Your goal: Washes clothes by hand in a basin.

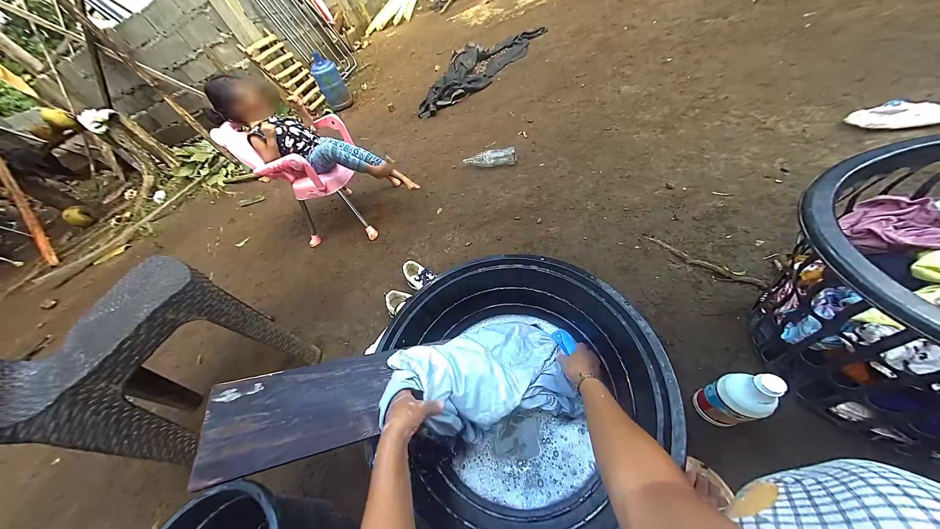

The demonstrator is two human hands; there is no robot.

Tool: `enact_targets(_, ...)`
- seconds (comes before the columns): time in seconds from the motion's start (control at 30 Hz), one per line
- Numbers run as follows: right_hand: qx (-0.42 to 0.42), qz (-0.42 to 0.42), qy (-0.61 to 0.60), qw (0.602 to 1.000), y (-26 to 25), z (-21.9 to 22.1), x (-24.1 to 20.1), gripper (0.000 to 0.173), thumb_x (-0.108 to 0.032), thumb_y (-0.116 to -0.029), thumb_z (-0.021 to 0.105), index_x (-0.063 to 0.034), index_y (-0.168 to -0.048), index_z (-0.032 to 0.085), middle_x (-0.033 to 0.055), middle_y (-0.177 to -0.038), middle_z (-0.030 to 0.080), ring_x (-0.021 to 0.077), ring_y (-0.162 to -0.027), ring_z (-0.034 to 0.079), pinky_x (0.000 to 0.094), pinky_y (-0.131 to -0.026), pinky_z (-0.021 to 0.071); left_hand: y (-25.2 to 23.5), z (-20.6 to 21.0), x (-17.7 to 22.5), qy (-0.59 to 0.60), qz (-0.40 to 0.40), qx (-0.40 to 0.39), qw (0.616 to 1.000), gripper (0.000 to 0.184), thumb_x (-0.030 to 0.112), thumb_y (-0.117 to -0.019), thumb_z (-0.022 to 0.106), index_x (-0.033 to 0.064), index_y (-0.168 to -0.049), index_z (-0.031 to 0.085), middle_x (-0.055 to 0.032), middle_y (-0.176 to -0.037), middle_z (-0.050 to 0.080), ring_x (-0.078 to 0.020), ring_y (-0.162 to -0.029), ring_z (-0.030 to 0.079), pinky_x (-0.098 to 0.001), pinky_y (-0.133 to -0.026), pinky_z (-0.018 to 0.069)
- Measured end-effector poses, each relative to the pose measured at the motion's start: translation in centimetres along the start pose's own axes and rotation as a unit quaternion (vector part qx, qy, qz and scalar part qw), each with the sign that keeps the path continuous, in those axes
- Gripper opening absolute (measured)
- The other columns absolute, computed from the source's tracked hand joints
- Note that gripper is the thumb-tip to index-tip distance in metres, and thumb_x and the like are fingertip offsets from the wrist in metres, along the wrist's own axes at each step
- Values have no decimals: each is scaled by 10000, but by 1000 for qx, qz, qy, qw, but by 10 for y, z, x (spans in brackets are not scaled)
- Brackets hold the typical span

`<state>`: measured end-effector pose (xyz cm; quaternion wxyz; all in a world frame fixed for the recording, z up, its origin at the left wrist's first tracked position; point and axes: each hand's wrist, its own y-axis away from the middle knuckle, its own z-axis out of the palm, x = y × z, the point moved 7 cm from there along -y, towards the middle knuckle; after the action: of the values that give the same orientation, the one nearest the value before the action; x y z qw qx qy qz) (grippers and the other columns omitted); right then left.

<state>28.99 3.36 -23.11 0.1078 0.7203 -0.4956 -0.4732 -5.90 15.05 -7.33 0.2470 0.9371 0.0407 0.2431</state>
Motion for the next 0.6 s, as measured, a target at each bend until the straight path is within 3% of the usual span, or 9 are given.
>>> enact_targets(0.07,18,-8,62,998,3,0,-5,632,-252,-943,706,58,-1447,484,271,-1462,523,384,-1405,480,521,-1157,387,0,3,5,-57,-4,-2,998,637,268,-842,844,-85,-1304,584,-300,-1344,584,-402,-1321,525,-565,-1121,385)
enact_targets(0.13,40,-36,91,994,3,3,-9,590,-226,-904,727,25,-1410,556,286,-1516,438,421,-1436,404,556,-1159,360,-3,3,5,75,20,37,996,599,217,-933,757,-112,-1368,510,-301,-1371,563,-370,-1327,526,-517,-1126,399)
enact_targets(0.2,59,-57,60,995,3,3,-12,548,-262,-942,706,-2,-1405,574,298,-1563,351,453,-1436,379,594,-1144,357,-10,3,1,233,40,83,968,551,188,-1004,663,-95,-1426,450,-285,-1395,549,-336,-1319,533,-488,-1121,421)
enact_targets(0.23,73,-64,31,995,5,0,-15,539,-307,-977,680,-10,-1413,567,292,-1573,341,455,-1422,402,598,-1133,376,-13,1,0,245,36,112,962,525,204,-1021,640,-96,-1414,464,-286,-1386,555,-337,-1316,536,-490,-1119,420)
enact_targets(0.33,168,-76,-84,979,15,-22,-28,539,-353,-1054,572,57,-1400,530,301,-1486,466,438,-1363,498,550,-1114,426,-9,-10,6,57,-3,188,980,517,319,-1046,595,-115,-1325,571,-314,-1345,595,-403,-1336,537,-545,-1137,380)
enact_targets(0.43,229,-99,-196,948,37,-34,-53,570,-340,-1053,579,104,-1393,476,314,-1367,570,411,-1298,569,513,-1104,440,-9,-2,10,-54,10,198,979,526,389,-1047,569,-74,-1290,627,-295,-1307,633,-416,-1292,580,-585,-1100,416)
enact_targets(0.5,166,-144,-240,946,61,-15,-86,699,-329,-983,690,105,-1445,396,320,-1364,567,409,-1274,585,523,-1089,462,-10,2,10,-75,14,185,980,526,412,-1048,555,-51,-1283,642,-277,-1310,638,-401,-1289,586,-581,-1095,424)
enact_targets(0.6,4,-256,-164,953,118,55,-139,776,-316,-936,736,85,-1492,372,292,-1408,554,375,-1293,582,505,-1103,469,-12,1,9,-54,8,182,982,509,404,-1045,564,-37,-1286,643,-263,-1308,644,-389,-1286,590,-578,-1093,429)
